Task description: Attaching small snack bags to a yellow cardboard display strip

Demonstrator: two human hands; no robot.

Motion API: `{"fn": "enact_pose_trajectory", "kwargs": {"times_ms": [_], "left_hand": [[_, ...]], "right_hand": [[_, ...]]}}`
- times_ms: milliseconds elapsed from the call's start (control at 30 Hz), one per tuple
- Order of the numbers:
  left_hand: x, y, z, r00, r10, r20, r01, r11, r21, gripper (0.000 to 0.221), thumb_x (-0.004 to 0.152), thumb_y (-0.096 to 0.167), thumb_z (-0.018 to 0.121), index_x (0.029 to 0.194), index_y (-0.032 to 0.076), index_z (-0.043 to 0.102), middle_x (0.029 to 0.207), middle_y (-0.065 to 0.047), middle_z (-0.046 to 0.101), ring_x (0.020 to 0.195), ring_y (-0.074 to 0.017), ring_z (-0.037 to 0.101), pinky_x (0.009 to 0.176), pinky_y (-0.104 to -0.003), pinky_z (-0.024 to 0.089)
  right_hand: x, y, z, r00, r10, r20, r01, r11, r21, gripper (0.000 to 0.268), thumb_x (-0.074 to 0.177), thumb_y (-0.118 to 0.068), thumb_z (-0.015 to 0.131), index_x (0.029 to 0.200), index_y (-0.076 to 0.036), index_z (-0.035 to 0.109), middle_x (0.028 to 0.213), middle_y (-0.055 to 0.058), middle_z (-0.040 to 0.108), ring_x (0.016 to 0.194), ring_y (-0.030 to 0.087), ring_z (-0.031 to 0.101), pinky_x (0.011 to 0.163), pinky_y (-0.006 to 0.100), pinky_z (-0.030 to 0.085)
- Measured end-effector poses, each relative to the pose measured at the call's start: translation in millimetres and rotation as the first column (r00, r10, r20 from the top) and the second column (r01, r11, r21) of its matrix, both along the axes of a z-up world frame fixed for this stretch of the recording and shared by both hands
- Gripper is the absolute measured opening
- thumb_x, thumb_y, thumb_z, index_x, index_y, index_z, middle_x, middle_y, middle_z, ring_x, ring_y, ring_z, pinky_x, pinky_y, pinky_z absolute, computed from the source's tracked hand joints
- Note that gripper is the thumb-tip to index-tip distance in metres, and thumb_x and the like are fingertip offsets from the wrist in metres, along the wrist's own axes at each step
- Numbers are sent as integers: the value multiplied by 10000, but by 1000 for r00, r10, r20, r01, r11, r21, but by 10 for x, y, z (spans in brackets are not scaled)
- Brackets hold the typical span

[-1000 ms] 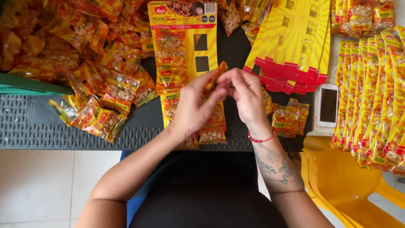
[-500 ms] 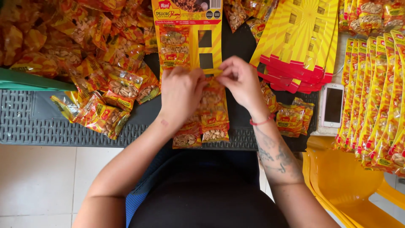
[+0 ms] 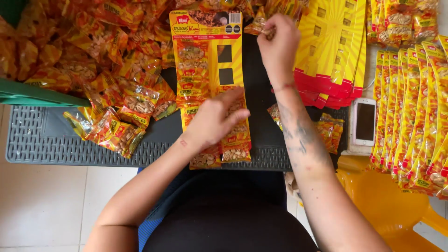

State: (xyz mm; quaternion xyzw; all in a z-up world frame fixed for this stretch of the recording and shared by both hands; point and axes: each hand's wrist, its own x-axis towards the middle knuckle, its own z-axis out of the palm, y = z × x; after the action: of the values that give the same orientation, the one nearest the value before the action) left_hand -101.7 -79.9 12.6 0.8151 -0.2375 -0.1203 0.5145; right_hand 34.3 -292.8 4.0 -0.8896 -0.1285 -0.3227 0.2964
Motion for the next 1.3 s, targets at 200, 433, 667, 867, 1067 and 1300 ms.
{"fn": "enact_pose_trajectory", "kwargs": {"times_ms": [200,433,667,867,1067,1300], "left_hand": [[283,25,0,948,127,-291,-283,755,-592,516,872,185,866,1272,-40,630,1033,-217,759,805,-288,794,777,-378,656],[5,43,-3,964,162,-212,-238,882,-407,388,886,266,836,1196,140,639,874,-73,788,731,-132,747,674,-248,595],[-89,152,-62,934,181,-309,-311,837,-449,444,735,198,947,1037,14,679,784,-160,761,626,-197,712,576,-271,586],[-83,267,102,925,337,-176,-380,827,-413,156,857,68,823,923,18,691,728,-124,703,638,-193,690,582,-279,565],[-210,141,485,885,15,466,-70,992,101,95,954,25,646,1001,104,663,884,-103,656,762,-318,711,703,-402,594],[603,34,-118,919,88,384,-209,935,287,220,949,47,647,1103,173,553,828,-107,744,769,-395,744,709,-515,593]], "right_hand": [[-1242,460,388,923,358,-138,-314,912,264,226,729,-20,906,811,-81,705,1088,112,726,1039,341,694,897,460,534],[-1415,316,469,881,379,-283,-141,782,607,121,916,27,769,1014,-8,709,921,98,723,838,173,690,729,259,589],[-1449,342,455,874,400,-276,102,404,909,124,921,-31,756,1031,-4,707,856,64,749,687,79,700,618,210,622],[-1557,165,374,805,469,-363,192,372,908,228,864,-4,773,1054,36,654,856,109,713,752,191,743,697,344,662],[-1760,185,581,672,532,-515,-3,697,717,640,711,-15,883,1282,25,595,1238,241,661,1154,358,652,972,515,558],[-911,249,-73,824,258,-505,-34,912,409,151,800,-81,812,905,-116,709,721,3,729,691,116,695,701,242,544]]}}
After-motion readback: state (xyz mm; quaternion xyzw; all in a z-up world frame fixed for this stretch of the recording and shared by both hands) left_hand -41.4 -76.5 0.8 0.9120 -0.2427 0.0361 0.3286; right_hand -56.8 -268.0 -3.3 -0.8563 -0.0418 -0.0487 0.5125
